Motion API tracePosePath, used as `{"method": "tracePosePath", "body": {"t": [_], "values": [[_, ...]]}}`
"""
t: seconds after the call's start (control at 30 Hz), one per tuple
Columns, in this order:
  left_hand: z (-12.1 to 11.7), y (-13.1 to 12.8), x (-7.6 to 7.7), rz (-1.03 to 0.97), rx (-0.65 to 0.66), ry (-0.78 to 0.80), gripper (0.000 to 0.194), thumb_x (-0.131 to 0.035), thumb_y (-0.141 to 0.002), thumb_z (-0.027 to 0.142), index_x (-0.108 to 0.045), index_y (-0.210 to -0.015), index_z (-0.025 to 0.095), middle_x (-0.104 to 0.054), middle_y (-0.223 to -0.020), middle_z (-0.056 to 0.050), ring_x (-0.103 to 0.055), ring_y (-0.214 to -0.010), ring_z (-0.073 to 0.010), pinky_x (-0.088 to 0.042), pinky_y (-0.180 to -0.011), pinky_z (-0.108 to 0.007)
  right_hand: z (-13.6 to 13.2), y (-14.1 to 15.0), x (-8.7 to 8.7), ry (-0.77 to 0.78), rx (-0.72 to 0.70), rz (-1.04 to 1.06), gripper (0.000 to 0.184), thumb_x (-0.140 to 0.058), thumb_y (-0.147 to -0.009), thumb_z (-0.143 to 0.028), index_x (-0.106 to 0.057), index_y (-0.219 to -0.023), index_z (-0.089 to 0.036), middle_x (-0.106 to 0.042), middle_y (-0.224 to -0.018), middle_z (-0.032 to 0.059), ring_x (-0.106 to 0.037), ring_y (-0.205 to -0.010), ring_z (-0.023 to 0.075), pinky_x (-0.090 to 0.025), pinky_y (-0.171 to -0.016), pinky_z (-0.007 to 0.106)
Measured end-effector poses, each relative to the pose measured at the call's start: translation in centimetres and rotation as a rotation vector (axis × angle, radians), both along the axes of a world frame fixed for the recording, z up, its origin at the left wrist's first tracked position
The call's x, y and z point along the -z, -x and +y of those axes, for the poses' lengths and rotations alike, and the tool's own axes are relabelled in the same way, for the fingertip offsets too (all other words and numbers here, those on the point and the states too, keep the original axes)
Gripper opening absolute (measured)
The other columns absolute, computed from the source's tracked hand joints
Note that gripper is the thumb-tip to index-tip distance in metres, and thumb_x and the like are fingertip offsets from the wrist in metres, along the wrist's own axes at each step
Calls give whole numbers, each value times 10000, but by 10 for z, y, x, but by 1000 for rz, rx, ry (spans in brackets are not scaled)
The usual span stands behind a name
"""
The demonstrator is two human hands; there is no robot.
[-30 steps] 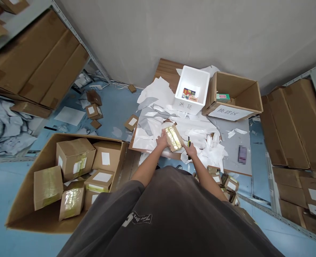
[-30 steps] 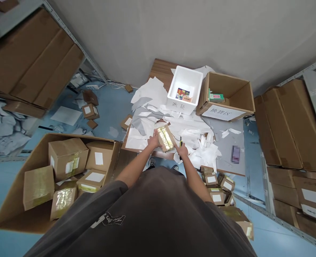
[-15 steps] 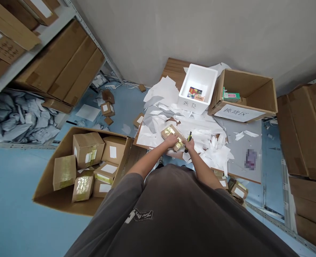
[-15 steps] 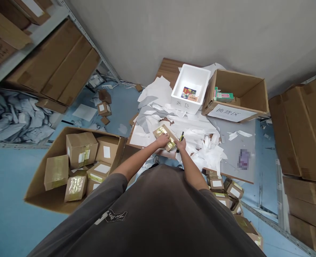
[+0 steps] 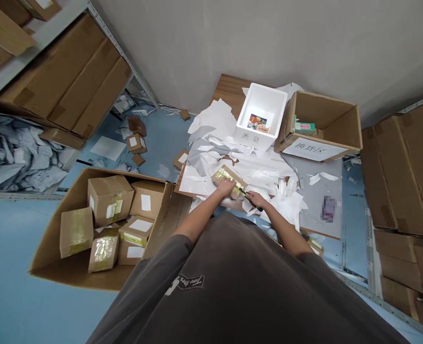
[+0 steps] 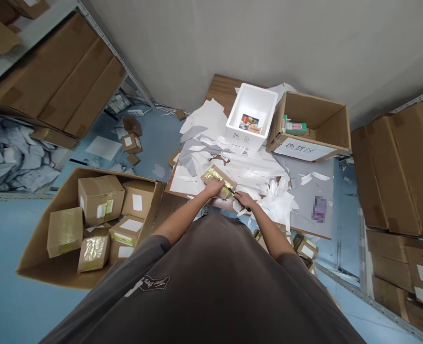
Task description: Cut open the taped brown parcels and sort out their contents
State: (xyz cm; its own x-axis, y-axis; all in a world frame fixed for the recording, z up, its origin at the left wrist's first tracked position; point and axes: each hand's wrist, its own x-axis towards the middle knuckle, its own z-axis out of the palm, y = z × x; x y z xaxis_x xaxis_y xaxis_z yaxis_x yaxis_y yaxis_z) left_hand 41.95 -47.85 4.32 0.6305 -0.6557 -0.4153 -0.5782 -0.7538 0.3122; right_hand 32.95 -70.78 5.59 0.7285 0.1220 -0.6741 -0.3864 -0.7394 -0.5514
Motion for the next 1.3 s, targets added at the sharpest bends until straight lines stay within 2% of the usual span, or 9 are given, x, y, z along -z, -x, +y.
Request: {"method": "tracePosePath", "body": {"t": [0.17,0.3,0.5,0.67,0.83,0.9,1.03,1.17,1.3], "values": [[0,-6,-1,-4,45,-42,934,-888,-730,177,-475,-1568,158,-670,-1451,-221,-588,-1397,-362,-346,-1190,-446,6,-12,-7,255,-167,-80,341,-474,-1121,-413,-742,-1041,-218,-787,-1131,83,-696,-1077,245,-454,-863,254],[-1,-8,-1,-5,55,-56,935,-907,-719,159,-479,-1550,161,-693,-1418,-217,-602,-1381,-350,-363,-1170,-438,10,-10,-12,230,-171,-1,365,-465,-1128,-412,-750,-1020,-211,-789,-1062,70,-701,-1000,228,-442,-818,235],[6,-6,-2,15,58,15,911,-922,-735,236,-503,-1542,201,-658,-1477,-197,-550,-1435,-366,-357,-1194,-458,17,8,-10,138,-28,-44,334,-514,-1103,-379,-730,-918,-203,-783,-978,64,-681,-885,215,-465,-809,245],[8,-21,0,46,23,67,816,-831,-887,390,-463,-1610,310,-675,-1466,-141,-569,-1420,-345,-401,-1184,-452,3,41,-8,88,112,3,399,-442,-1119,-465,-684,-932,-209,-747,-862,40,-674,-800,212,-476,-769,263],[6,-44,15,-51,59,75,1083,-980,-711,408,-441,-1643,294,-321,-1777,-137,-195,-1649,-424,-216,-1314,-554,15,53,-7,182,178,-51,544,-238,-1152,-510,-699,-1101,-227,-782,-1001,73,-709,-938,258,-486,-828,307],[4,-48,22,-66,44,52,1096,-986,-688,432,-463,-1638,268,-341,-1767,-146,-138,-1660,-449,-151,-1328,-599,23,53,-6,237,179,-68,530,-235,-1155,-496,-698,-1220,-248,-788,-1133,80,-710,-1051,277,-485,-864,318],[2,-46,32,-135,33,73,867,-829,-863,439,-484,-1634,244,-413,-1726,-170,-131,-1670,-441,-51,-1333,-652,35,53,-8,310,141,-118,429,-404,-1134,-492,-656,-1398,-266,-743,-1310,96,-684,-1180,282,-473,-914,312],[10,-37,40,-139,24,133,780,-710,-960,418,-455,-1654,170,-375,-1738,-216,-163,-1667,-447,-121,-1330,-647,44,54,-14,418,84,-135,448,-428,-1137,-506,-621,-1456,-258,-716,-1269,129,-688,-1120,285,-464,-897,322],[18,-26,46,-171,-37,160,737,-678,-996,467,-487,-1631,146,-451,-1692,-222,-250,-1643,-445,-162,-1328,-627,52,54,-16,499,42,-155,454,-422,-1148,-504,-551,-1516,-271,-675,-1304,139,-696,-1076,276,-458,-872,320]]}}
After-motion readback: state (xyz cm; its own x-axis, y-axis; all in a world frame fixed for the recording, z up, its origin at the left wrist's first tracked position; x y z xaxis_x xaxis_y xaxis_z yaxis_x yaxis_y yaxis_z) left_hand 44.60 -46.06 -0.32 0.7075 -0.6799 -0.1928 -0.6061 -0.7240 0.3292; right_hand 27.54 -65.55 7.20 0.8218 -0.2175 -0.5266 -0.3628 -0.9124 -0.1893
